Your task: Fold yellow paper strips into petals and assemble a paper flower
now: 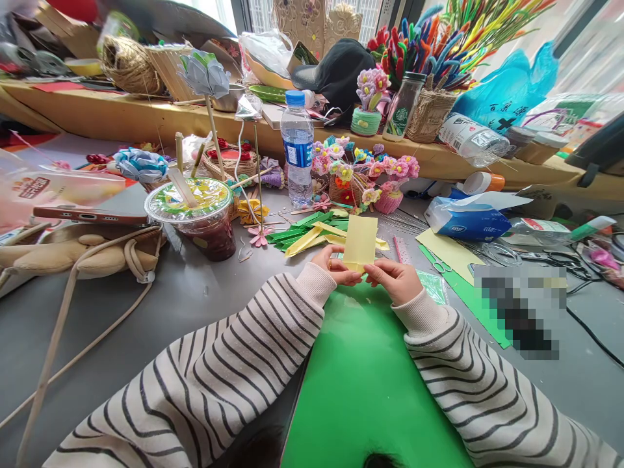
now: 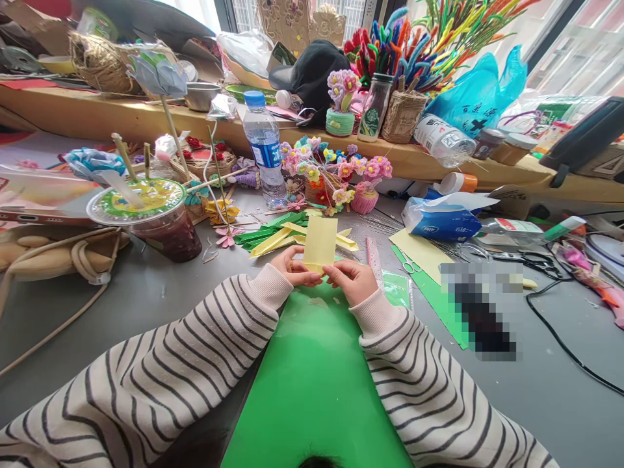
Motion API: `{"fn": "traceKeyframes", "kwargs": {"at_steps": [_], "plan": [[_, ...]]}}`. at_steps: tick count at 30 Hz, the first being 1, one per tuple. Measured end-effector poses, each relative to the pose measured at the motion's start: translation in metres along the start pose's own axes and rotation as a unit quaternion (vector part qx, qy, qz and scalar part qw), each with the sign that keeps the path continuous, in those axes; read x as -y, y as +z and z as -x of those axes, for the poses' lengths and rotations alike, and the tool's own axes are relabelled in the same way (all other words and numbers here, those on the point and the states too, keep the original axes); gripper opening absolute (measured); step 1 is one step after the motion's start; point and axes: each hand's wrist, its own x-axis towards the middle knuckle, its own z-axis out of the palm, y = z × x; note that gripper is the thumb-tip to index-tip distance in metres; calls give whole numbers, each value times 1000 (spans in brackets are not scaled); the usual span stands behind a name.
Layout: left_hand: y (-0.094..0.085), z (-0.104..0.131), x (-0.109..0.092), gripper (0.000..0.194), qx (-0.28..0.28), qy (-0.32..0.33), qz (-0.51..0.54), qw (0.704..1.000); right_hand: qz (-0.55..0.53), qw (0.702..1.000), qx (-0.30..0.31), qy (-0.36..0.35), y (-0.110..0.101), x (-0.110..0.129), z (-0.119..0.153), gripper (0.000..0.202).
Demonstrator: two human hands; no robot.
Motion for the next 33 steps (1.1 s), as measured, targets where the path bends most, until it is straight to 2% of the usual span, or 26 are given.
{"fn": "traceKeyframes", "kwargs": {"at_steps": [12,21,28,33], "plan": [[0,0,1,55,6,-19,3,1000,14,1000,-12,-17,1,0,1,23],[2,0,2,53,22,-30,-38,999,15,999,-41,-13,3,1,2,22],[0,-1,3,53,27,-17,-33,999,-1,1000,-30,5,3,2,1,23],[0,-2,4,56,32,-11,-29,999,-17,999,3,39,2,-2,-2,26]]}}
